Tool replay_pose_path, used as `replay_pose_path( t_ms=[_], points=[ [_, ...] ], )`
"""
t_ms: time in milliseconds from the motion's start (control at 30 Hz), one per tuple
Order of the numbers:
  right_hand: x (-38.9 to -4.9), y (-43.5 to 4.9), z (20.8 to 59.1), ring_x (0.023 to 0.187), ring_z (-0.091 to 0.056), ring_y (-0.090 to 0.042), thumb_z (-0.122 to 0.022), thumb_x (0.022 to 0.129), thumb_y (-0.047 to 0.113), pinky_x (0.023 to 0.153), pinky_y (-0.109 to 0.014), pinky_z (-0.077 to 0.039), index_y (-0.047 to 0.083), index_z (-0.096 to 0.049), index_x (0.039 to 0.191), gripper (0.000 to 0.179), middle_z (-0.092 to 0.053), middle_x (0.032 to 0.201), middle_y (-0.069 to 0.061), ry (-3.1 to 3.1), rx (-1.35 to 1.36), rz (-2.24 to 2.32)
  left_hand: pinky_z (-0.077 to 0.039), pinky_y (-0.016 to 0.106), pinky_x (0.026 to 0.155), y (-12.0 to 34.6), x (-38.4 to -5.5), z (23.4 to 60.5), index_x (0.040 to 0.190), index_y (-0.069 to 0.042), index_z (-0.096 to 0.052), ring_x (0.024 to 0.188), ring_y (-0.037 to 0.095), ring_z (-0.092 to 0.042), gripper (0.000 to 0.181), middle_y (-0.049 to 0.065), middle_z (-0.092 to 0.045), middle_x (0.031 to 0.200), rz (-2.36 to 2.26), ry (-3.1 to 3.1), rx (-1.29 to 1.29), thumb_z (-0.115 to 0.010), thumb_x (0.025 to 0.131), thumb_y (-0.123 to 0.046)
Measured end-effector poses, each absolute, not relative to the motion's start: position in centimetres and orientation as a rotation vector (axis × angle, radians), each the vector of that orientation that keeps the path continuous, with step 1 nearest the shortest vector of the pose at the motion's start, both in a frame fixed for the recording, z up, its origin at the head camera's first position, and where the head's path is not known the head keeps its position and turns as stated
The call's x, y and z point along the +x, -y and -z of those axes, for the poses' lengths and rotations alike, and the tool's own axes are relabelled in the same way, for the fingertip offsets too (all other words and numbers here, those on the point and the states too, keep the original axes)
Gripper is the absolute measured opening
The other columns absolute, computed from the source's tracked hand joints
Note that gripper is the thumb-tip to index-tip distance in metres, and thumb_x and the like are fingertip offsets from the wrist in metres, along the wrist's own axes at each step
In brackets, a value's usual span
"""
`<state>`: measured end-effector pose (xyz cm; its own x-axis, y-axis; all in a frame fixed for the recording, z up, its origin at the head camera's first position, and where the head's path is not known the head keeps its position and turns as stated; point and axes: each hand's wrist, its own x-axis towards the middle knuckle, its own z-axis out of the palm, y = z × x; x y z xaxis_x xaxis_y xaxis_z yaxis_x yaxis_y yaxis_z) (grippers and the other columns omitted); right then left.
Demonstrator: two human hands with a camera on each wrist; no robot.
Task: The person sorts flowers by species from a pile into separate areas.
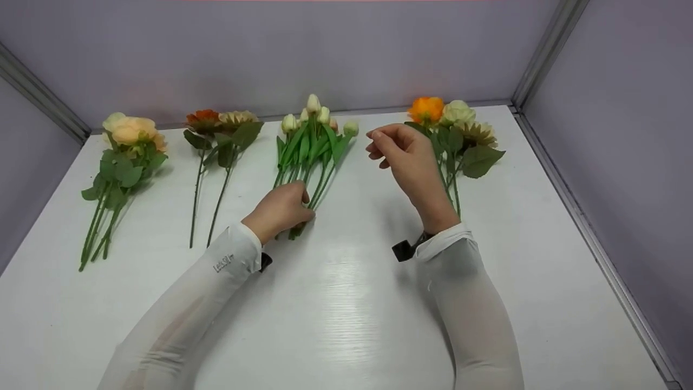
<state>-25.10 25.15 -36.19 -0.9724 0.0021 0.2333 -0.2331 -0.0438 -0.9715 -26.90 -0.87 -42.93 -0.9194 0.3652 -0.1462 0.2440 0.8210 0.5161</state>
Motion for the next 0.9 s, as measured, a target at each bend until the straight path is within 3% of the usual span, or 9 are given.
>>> replay_pose_path(
  t_ms=[267, 600, 900],
  points=[
    [-25.1, -25.3, 36.2, 0.087, -0.068, -0.026, -0.072, 0.098, 0.022, 0.071, -0.028, -0.056, -0.006, -0.070, 0.112, 0.031, -0.071, 0.101, -0.016, 2.030, 0.266, -2.149, -0.044, 0.033, 0.059, 0.7, -26.9, 43.1, 0.086, -0.007, -0.055, 0.068, 0.021, -0.049, 0.013, 0.006, -0.056, 0.077, -0.674, -2.784, 0.484, -0.065, 0.091, -0.001],
    [-25.1, -25.4, 36.3, 0.087, -0.068, -0.026, -0.072, 0.098, 0.023, 0.070, -0.028, -0.055, -0.006, -0.070, 0.111, 0.032, -0.071, 0.102, -0.017, 2.047, 0.263, -2.143, -0.055, 0.042, 0.068, -0.1, -26.8, 43.3, 0.091, -0.005, -0.068, 0.076, 0.023, -0.062, 0.005, 0.009, -0.069, 0.087, -0.447, -2.857, 0.542, -0.064, 0.094, -0.005],
    [-25.0, -25.6, 36.0, 0.089, -0.068, -0.027, -0.073, 0.098, 0.025, 0.071, -0.028, -0.055, -0.005, -0.071, 0.112, 0.033, -0.071, 0.100, -0.017, 2.060, 0.247, -2.119, -0.055, 0.043, 0.065, -0.4, -26.7, 43.8, 0.080, -0.007, -0.068, 0.071, 0.020, -0.058, 0.013, 0.007, -0.069, 0.083, -0.406, -2.884, 0.554, -0.064, 0.093, -0.009]
  ],
)
